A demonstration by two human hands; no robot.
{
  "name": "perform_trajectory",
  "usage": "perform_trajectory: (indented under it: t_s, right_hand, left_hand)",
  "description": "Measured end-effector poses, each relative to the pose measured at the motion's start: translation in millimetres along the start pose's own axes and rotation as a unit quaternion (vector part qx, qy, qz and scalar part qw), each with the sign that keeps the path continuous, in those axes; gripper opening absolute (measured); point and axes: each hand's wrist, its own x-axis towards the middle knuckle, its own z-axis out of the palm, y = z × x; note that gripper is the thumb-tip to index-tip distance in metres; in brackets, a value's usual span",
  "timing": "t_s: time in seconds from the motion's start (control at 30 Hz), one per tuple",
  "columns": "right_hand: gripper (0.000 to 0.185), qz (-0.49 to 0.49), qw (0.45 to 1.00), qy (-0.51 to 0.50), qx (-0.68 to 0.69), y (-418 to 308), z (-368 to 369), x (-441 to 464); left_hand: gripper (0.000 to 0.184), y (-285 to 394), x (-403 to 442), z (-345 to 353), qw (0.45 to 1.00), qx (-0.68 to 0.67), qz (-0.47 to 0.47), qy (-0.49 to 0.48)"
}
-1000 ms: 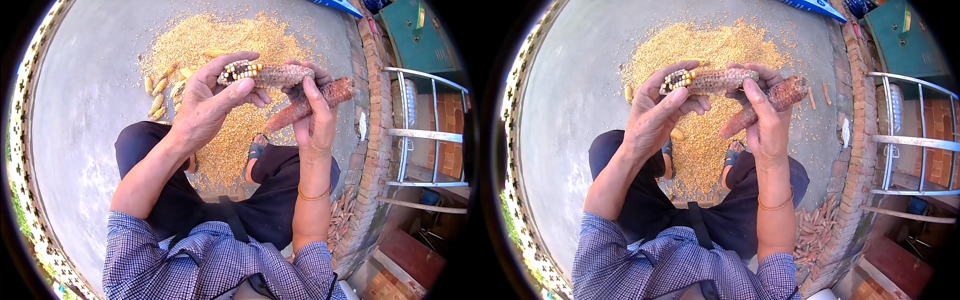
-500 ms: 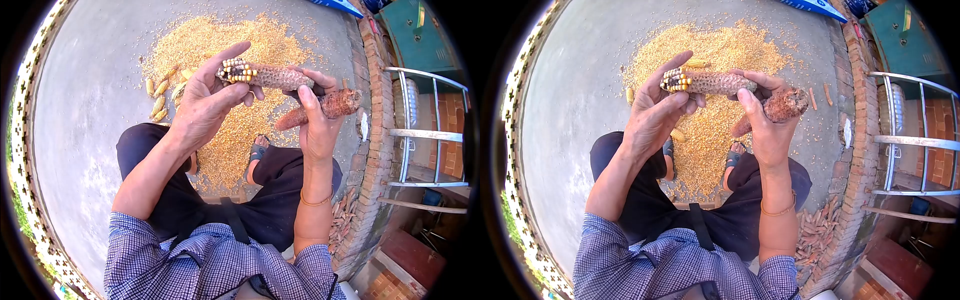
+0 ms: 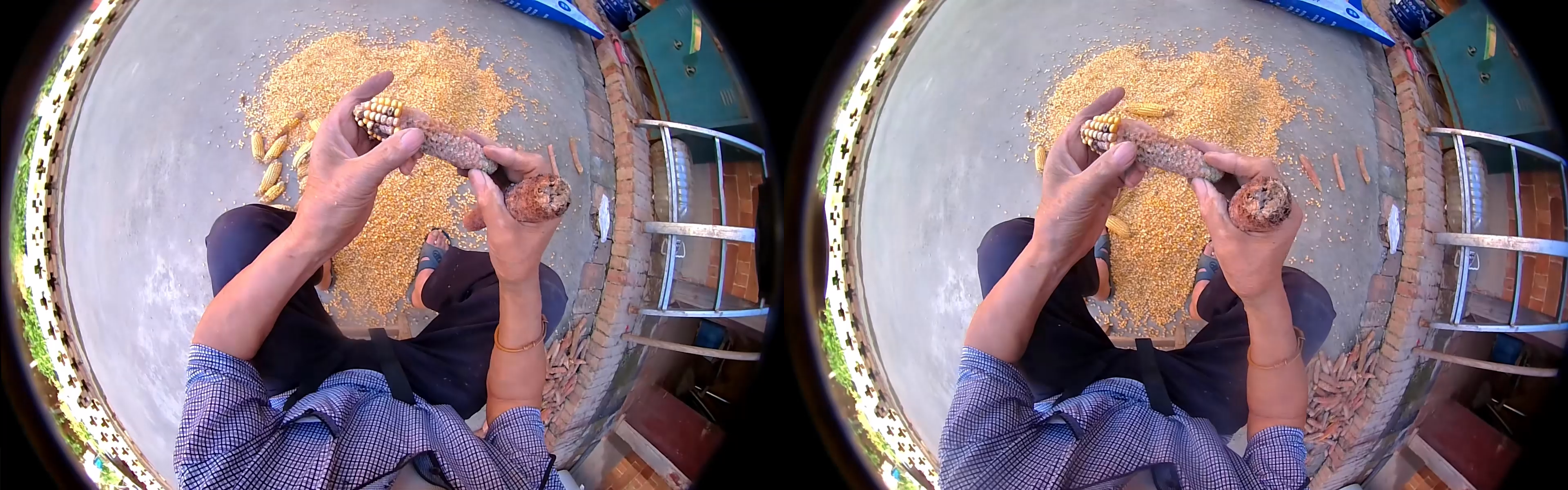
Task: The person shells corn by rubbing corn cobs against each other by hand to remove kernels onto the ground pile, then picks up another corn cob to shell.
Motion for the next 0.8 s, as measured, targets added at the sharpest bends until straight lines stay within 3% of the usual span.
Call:
perform_trajectory:
  t_s: [0.17, 0.33, 0.47, 0.57, 0.8]
  right_hand:
    - [0.021, 0.072, 0.996, 0.001, -0.061, 0.1, -2.0, -1.2]
    - [0.018, 0.165, 0.986, -0.03, -0.026, -6.7, -3.5, 1.6]
    - [0.021, 0.159, 0.984, -0.047, 0.066, 1.7, -0.3, -2.3]
    - [0.025, 0.191, 0.974, -0.107, 0.055, 2.4, -1.6, -1.6]
    - [0.027, 0.221, 0.962, -0.135, 0.09, 6.8, 4.2, -1.9]
  left_hand:
    - [0.072, -2.9, 1.6, 0.7, 0.996, 0.071, 0.039, 0.029]
    - [0.057, 3.4, 2.2, -2.1, 0.995, 0.1, 0.027, 0.005]
    - [0.038, 3.1, 3.7, -2.0, 0.994, 0.086, 0.063, -0.011]
    - [0.047, 5.5, 4.7, -5.6, 0.99, 0.124, 0.056, -0.027]
    - [0.053, 7.0, 2.2, -6.0, 0.994, 0.092, 0.055, -0.025]
